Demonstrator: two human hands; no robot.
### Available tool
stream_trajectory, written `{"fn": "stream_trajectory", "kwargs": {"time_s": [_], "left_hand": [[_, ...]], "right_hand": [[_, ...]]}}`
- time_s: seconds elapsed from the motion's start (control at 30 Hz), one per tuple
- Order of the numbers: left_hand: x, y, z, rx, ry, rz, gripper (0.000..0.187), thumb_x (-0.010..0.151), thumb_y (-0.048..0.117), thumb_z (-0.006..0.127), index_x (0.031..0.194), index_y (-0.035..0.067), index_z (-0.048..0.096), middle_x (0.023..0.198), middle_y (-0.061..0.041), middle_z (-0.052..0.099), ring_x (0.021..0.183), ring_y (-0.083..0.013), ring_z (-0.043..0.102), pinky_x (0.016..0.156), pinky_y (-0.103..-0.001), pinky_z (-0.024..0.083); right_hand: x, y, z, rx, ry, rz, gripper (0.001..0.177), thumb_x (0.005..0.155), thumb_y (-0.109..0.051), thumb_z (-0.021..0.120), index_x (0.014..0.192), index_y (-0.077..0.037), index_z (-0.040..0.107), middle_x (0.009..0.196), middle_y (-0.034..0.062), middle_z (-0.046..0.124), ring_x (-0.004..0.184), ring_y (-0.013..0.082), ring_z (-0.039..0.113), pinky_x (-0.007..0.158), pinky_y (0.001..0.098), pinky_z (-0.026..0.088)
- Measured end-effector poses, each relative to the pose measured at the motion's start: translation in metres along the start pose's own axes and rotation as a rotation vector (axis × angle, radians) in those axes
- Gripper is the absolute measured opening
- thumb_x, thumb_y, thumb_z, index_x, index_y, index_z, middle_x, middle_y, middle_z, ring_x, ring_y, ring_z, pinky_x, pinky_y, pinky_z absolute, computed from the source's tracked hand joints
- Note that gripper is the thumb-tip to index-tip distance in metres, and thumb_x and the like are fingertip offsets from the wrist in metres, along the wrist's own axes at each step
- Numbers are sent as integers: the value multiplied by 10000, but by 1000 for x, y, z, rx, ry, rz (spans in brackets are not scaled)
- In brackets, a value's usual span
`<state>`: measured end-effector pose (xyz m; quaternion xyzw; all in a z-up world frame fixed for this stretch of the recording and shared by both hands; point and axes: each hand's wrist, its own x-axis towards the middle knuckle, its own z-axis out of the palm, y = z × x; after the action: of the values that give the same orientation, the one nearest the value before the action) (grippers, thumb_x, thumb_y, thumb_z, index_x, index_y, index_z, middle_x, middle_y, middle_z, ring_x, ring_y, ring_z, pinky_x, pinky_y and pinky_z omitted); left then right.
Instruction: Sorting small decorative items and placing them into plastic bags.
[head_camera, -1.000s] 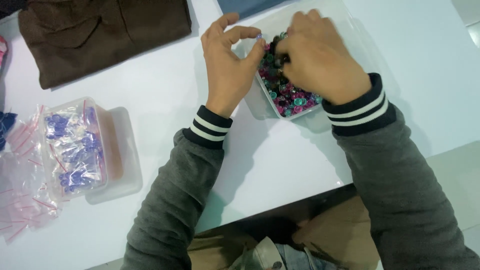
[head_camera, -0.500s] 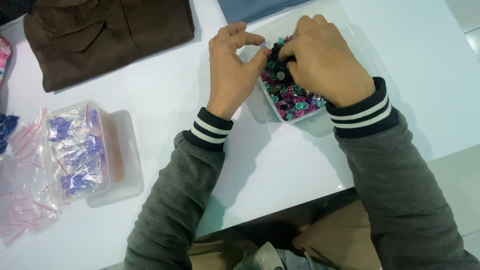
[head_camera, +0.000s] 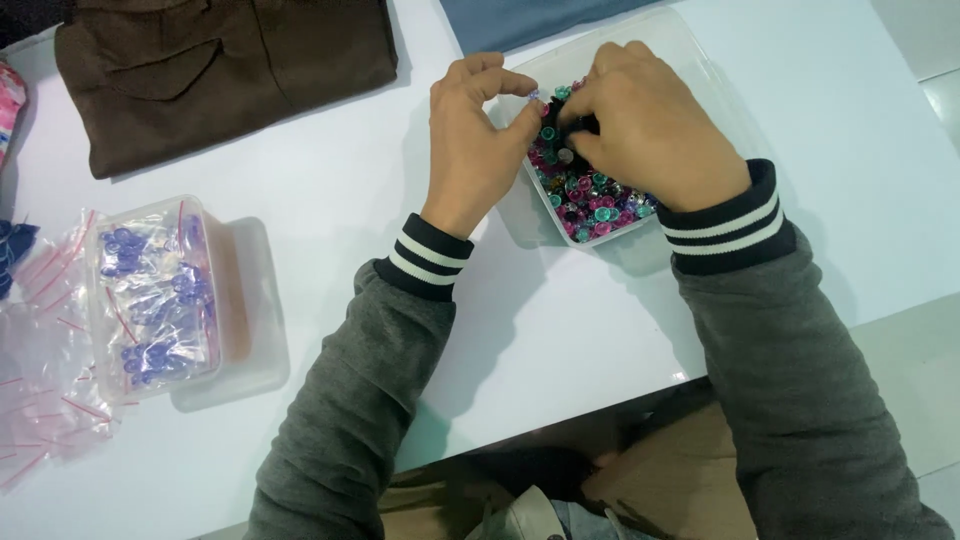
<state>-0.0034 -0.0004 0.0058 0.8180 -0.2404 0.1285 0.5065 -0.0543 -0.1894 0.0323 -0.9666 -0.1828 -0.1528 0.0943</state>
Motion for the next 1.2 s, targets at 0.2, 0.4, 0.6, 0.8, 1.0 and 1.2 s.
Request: {"fn": "stream_trajectory", "kwargs": {"time_s": [0.2, 0.4, 0.6, 0.8, 1.0, 1.2], "left_hand": [[0, -1, 0, -6, 2, 9, 159, 788, 132, 771, 932, 64, 782, 1216, -168, 621, 1153, -318, 570, 1014, -428, 472], [0, 0, 0, -24, 0, -24, 149, 778, 124, 767, 915, 66, 778, 1219, -151, 628, 1132, -304, 582, 998, -404, 485], [1, 1, 0, -61, -1, -29, 146, 780, 102, 770, 913, 42, 773, 1197, -152, 633, 1119, -291, 627, 989, -388, 507], [1, 7, -2, -74, -2, -40, 120, 780, 103, 761, 884, 43, 765, 1167, -142, 644, 1100, -281, 638, 976, -376, 508], [1, 5, -2, -75, 2, -24, 133, 766, 96, 766, 886, 41, 766, 1157, -135, 647, 1091, -273, 643, 971, -369, 514], [-1, 9, -3, -35, -10, -59, 158, 786, 117, 751, 940, 86, 763, 1254, -152, 619, 1169, -309, 542, 1024, -409, 462]], "right_hand": [[-6, 10, 6, -202, -57, 102, 264, 784, -189, 827, 1043, -137, 835, 983, 175, 615, 884, 328, 571, 814, 410, 508], [1, 6, 7, -162, -90, 98, 254, 802, -227, 832, 1031, -119, 828, 960, 152, 628, 924, 320, 575, 868, 399, 508], [5, 0, 2, -81, -44, 27, 249, 749, -85, 831, 997, -113, 831, 896, 97, 596, 890, 279, 543, 865, 359, 483], [5, -2, 3, -51, -51, 24, 186, 755, -53, 775, 932, -92, 821, 953, 131, 582, 942, 327, 551, 991, 473, 472], [8, -4, 0, 7, -105, 115, 137, 812, -51, 759, 941, -61, 801, 913, 126, 617, 927, 312, 579, 902, 397, 498], [10, -10, -16, 174, 82, 33, 136, 863, -2, 723, 993, -5, 683, 946, 115, 674, 908, 296, 615, 841, 396, 508]]}}
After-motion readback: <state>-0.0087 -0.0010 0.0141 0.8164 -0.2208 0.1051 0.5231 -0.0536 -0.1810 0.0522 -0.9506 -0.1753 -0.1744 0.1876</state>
